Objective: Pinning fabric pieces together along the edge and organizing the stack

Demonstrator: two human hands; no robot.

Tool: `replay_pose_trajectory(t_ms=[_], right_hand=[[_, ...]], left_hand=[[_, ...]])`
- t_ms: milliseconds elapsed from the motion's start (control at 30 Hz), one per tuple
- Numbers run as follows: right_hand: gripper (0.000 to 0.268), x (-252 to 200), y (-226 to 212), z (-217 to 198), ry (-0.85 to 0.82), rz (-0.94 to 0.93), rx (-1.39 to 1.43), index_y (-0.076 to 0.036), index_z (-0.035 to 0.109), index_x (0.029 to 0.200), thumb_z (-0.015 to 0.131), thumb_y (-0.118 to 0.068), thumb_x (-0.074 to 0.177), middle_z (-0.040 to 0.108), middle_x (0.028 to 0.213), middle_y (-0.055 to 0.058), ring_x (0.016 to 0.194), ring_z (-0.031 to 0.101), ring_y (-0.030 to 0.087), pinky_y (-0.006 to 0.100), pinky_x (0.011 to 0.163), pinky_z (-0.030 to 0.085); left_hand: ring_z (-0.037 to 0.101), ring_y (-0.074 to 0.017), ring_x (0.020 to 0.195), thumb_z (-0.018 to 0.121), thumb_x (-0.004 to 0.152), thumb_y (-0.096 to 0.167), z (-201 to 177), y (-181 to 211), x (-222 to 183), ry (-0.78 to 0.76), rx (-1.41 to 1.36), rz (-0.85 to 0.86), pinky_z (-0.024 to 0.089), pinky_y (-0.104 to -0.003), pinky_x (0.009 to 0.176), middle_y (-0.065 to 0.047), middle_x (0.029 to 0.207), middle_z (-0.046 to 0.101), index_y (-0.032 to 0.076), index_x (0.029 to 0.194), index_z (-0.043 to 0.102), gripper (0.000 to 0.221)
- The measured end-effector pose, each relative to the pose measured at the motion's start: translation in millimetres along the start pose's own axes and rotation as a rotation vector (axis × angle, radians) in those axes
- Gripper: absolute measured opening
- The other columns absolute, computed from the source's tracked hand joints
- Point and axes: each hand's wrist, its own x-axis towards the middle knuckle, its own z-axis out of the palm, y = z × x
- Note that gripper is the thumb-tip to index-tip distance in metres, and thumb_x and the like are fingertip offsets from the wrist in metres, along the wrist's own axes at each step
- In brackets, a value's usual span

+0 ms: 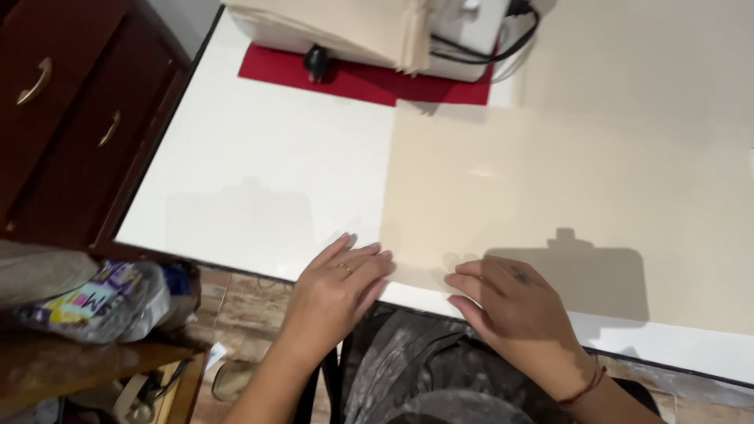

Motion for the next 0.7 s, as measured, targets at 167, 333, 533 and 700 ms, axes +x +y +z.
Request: replay_pose_trajectory(t_ms=[167,333,533,700], right_hand=[[0.016,23.4,-12.0,20.1,-0.044,-0.021,0.070,-0.014,0.070,0.107,0.070,-0.025,0.096,0.065,0.104,0.001,0.087,0.065,0.023,0.039,0.085,0.052],[0.015,29.4,-8.6,37.7,-0.043,0.088,0.119,-0.018,0.071,0.094,0.080,-0.028,0.088,0.064,0.083,-0.001,0.072,0.061,0.021,0.037,0.076,0.049],[0.009,32.7,-10.6,41.0,-0.128,0.245,0.193,-0.028,0.068,0.094,0.073,-0.035,0.091,0.059,0.085,-0.009,0.080,0.061,0.017,0.038,0.091,0.041],[0.010,34.7,-13.2,40.8,-0.183,0.310,0.237,-0.030,0.069,0.092,0.069,-0.040,0.091,0.061,0.091,-0.010,0.096,0.062,0.016,0.040,0.096,0.035]], left_hand=[[0.072,-0.0267,0.117,0.076,0.094,0.014,-3.8,-6.0,-1.0,-0.030,-0.049,-0.031,0.039,-0.050,0.118,-0.006,0.115,0.078,0.010,0.102,0.071,0.010],[0.071,-0.0258,0.118,0.076,0.092,0.015,-7.5,-8.1,-1.3,-0.035,-0.104,-0.085,0.031,-0.055,0.122,-0.004,0.116,0.078,0.013,0.101,0.076,0.009],[0.070,-0.0238,0.117,0.076,0.091,0.017,-5.5,-3.7,0.3,0.001,-0.107,-0.182,0.028,-0.056,0.121,0.000,0.111,0.076,0.016,0.095,0.071,0.005],[0.068,-0.0247,0.118,0.073,0.093,0.019,-5.4,-2.6,-0.1,-0.004,-0.122,-0.215,0.025,-0.057,0.121,0.000,0.112,0.075,0.016,0.092,0.069,0.005]])
